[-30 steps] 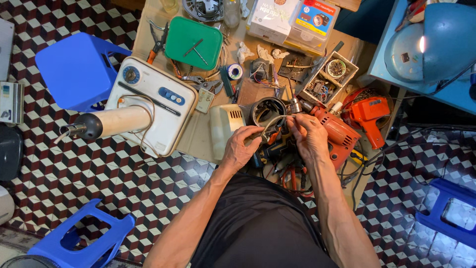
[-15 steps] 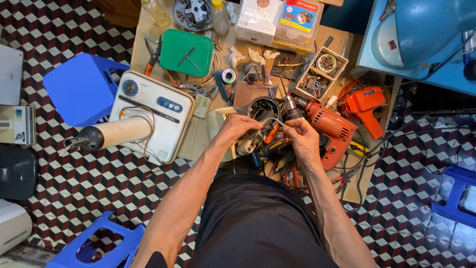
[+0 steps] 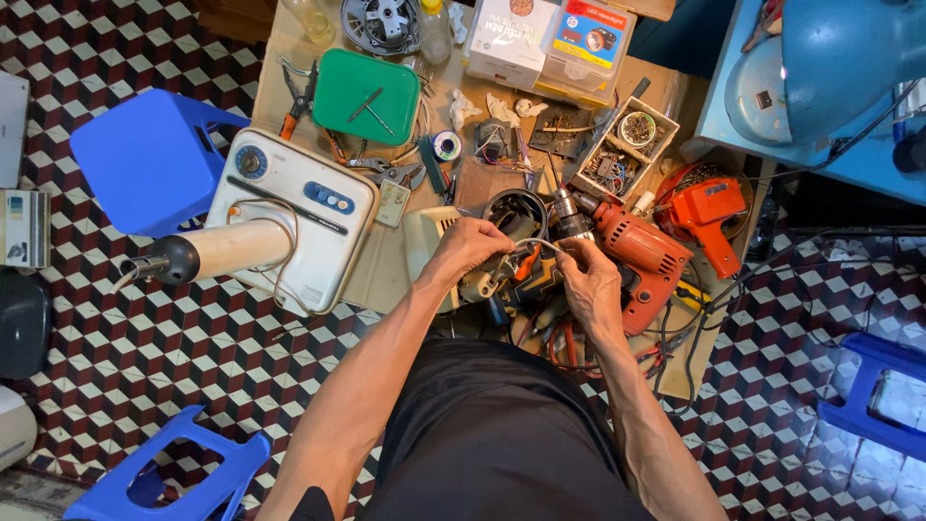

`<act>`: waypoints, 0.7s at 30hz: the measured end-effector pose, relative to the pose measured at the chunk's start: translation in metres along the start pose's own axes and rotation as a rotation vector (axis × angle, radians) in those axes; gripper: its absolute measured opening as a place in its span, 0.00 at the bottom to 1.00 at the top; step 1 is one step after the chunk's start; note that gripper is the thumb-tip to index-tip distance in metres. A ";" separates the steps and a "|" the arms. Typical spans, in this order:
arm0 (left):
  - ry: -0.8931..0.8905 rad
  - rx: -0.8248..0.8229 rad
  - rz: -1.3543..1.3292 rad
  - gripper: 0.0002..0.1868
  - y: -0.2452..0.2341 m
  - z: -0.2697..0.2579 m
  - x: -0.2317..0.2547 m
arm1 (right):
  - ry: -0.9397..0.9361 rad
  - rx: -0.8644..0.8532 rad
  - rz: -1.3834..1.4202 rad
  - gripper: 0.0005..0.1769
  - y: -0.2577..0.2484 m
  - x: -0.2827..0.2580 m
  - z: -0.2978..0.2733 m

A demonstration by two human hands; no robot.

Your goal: The person is repairing a small electrical appliance, possibly a fan motor. They use a power drill to remove screws from the casing, disassemble the unit, and inspect the internal components.

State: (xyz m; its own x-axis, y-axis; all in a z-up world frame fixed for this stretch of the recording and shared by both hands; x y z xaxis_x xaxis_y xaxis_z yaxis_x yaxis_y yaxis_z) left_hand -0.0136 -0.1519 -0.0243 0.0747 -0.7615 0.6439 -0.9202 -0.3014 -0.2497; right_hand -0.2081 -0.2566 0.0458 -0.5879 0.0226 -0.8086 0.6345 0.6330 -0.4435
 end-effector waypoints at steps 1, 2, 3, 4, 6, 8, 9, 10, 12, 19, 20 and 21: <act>0.000 0.004 0.000 0.14 -0.001 -0.001 0.000 | -0.023 0.001 0.006 0.16 0.000 -0.002 0.001; 0.001 0.006 0.002 0.14 -0.001 -0.001 0.000 | -0.045 0.006 0.015 0.15 0.001 -0.004 0.002; 0.003 0.008 0.005 0.14 -0.002 -0.002 0.001 | -0.066 0.011 0.023 0.15 0.001 -0.006 0.003; 0.010 0.000 -0.013 0.14 -0.001 -0.002 0.001 | -0.058 0.020 0.024 0.15 0.000 -0.006 0.003; 0.023 -0.016 -0.048 0.14 0.000 -0.002 0.000 | -0.041 0.036 0.028 0.15 0.000 -0.007 0.005; 0.023 -0.016 -0.052 0.15 0.000 -0.001 -0.001 | -0.056 0.049 0.009 0.15 0.000 -0.011 0.006; 0.023 -0.015 -0.055 0.15 0.000 0.000 -0.002 | -0.064 0.055 0.000 0.15 0.000 -0.013 0.008; 0.028 -0.016 -0.074 0.16 0.000 0.000 -0.003 | -0.089 0.066 0.014 0.15 -0.001 -0.016 0.009; 0.039 -0.017 -0.114 0.16 0.000 0.001 -0.006 | -0.142 0.086 0.040 0.15 -0.004 -0.024 0.012; 0.020 -0.055 -0.184 0.14 0.000 -0.001 -0.009 | -0.138 0.223 0.433 0.20 -0.026 -0.032 0.028; 0.027 -0.051 -0.160 0.14 0.000 -0.001 -0.008 | -0.151 0.254 0.497 0.20 -0.029 -0.029 0.027; 0.033 -0.046 -0.136 0.14 -0.001 -0.002 -0.007 | -0.163 0.284 0.560 0.20 -0.033 -0.025 0.026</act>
State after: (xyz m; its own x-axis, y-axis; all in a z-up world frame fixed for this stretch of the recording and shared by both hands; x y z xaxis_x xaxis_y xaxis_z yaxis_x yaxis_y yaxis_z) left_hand -0.0142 -0.1449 -0.0273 0.1878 -0.6956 0.6935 -0.9192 -0.3733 -0.1255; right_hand -0.2013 -0.2981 0.0711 -0.0595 0.1578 -0.9857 0.9442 0.3294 -0.0043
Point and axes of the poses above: each hand's wrist, its own z-axis towards the middle knuckle, its own y-axis out of the palm, x = y × z, the point moved 4 cm from there along z, towards the middle knuckle, and after that the axes turned 4 degrees about -y, right-handed, at the moved point
